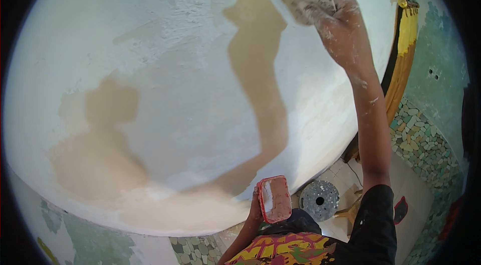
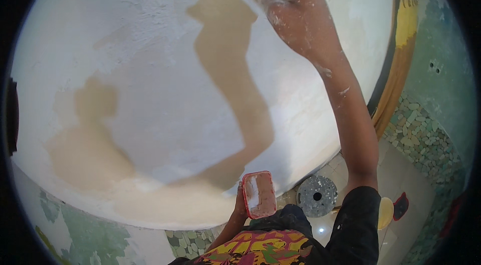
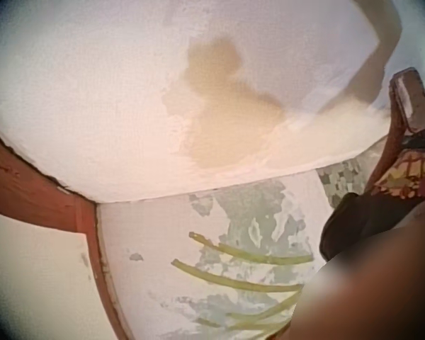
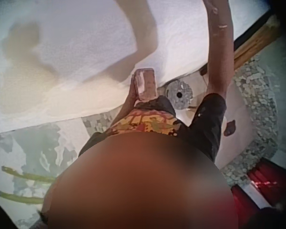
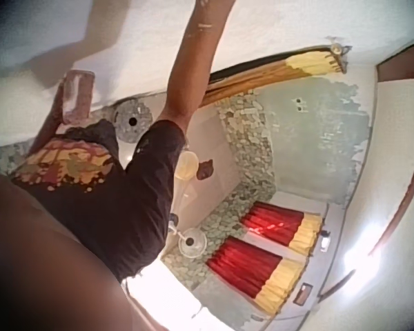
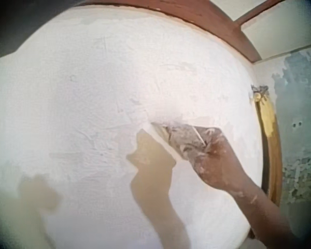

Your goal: Applying plaster or wall putty to a wall surface using a putty knife and a plastic container.

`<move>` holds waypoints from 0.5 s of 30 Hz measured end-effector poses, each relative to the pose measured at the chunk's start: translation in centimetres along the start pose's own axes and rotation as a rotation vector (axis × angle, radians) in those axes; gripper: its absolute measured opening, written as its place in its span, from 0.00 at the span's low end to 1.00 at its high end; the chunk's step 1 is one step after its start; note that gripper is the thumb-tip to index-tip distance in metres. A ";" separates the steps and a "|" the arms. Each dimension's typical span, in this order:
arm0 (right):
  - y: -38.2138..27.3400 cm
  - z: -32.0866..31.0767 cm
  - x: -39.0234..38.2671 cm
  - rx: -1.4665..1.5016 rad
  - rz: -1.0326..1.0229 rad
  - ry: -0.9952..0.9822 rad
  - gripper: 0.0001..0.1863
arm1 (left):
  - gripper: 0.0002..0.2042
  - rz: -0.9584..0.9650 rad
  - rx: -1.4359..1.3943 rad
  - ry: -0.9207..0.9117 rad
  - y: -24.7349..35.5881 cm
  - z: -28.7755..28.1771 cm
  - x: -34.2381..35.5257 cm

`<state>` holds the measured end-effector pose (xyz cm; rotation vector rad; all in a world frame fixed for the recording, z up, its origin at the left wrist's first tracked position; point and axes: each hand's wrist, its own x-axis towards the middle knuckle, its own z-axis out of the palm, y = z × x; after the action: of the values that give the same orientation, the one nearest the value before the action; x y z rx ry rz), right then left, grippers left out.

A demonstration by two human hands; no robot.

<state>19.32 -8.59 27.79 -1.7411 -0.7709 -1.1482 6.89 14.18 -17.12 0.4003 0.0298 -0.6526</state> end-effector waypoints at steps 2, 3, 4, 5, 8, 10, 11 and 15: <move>-0.1 0.5 0.7 0.028 0.107 0.085 0.15 | 0.39 0.001 -0.043 -0.002 -0.1 0.4 -0.1; -0.2 1.9 0.9 -0.198 -0.160 0.071 0.17 | 0.39 0.020 -0.047 0.009 0.0 0.1 -0.5; -0.5 3.1 1.1 -0.434 -0.430 0.060 0.20 | 0.39 0.035 -0.056 -0.004 0.1 -0.1 -0.8; -1.0 4.6 0.3 -0.522 -0.406 0.025 0.22 | 0.39 0.047 -0.066 -0.018 0.1 -0.3 -1.0; 0.5 6.1 -4.3 -0.648 -0.466 -0.050 0.18 | 0.39 0.058 0.009 0.087 0.0 1.2 -1.1; -1.1 6.8 -6.8 -0.640 -0.463 -0.086 0.17 | 0.39 0.104 0.018 0.079 0.4 1.4 -1.6; -1.6 6.9 -7.5 -0.653 -0.457 -0.121 0.16 | 0.39 0.132 0.031 0.061 0.4 1.4 -1.8; -2.9 4.8 -3.9 -0.485 -0.331 0.107 0.20 | 0.38 0.097 -0.037 0.009 1.0 0.9 -1.7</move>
<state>17.22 -3.12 24.25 -1.9654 -0.7772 -1.7521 6.02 15.57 -15.62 0.3663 0.0309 -0.5542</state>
